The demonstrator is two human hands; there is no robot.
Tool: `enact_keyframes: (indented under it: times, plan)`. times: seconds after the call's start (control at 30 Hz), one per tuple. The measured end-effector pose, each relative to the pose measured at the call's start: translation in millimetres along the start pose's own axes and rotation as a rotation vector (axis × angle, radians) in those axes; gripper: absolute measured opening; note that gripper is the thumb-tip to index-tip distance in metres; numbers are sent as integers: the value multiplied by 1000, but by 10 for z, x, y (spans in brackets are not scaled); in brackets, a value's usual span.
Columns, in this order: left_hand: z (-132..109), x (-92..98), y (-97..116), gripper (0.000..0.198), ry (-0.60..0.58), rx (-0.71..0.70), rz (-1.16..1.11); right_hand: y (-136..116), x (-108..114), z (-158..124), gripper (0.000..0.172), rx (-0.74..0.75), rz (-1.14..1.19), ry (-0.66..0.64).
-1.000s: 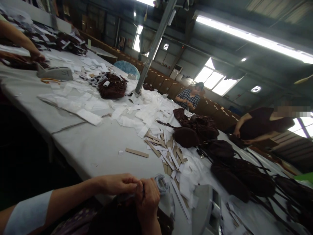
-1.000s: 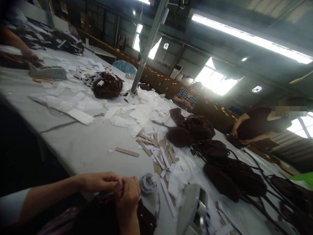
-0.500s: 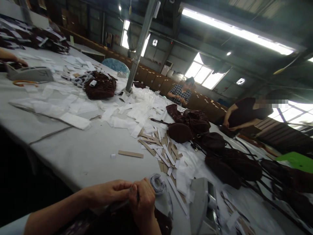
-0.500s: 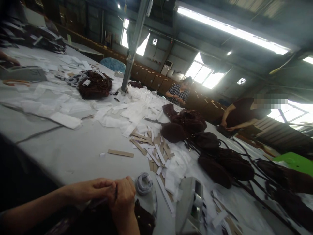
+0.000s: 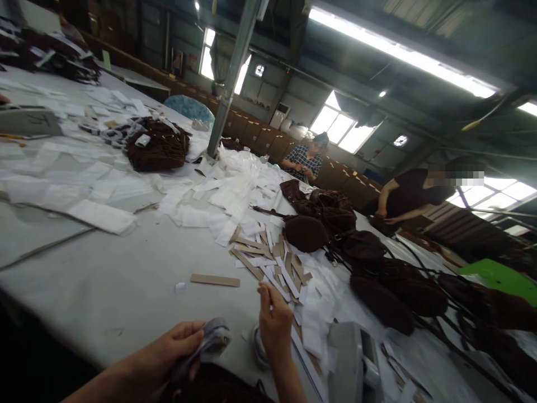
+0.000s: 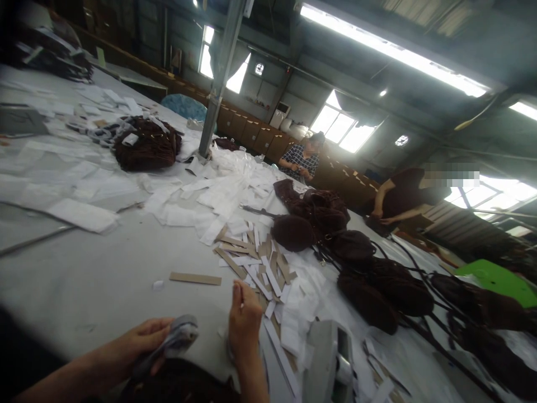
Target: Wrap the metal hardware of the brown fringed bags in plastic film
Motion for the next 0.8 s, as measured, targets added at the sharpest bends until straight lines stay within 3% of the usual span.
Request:
enact_keyframes:
  times: [0.13,0.27,0.4,0.5,0.6,0.8]
  plan:
    - [40,56,19,44,76,69,-78,547,-195,562,31,-34,-223,-41]
    - [83,85,48,45,70,82,-114,819,-448,784,16,-19,-452,-145]
    - [110,95,41,38,-1,52,-143,899,-565,771,21,27,-588,-204]
    - [132,115,21,37,9,29,-142,933,-546,724,27,57,-628,-215]
    - [170,156,-7,38,32,34,-138,940,-474,725,22,83,-617,-224]
    - [278,213,-78,42,17,75,-198,821,-497,1177,24,70,-572,-150]
Point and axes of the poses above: each hand's wrist, its own z-axis towards the middle knuckle, its own x-axis out of the back of the hand, y = z × x, the point moved 2 cm from there along z, towards the middle knuckle, and after that the axes turned 9 degrees about -x, right-handed, at the moved point
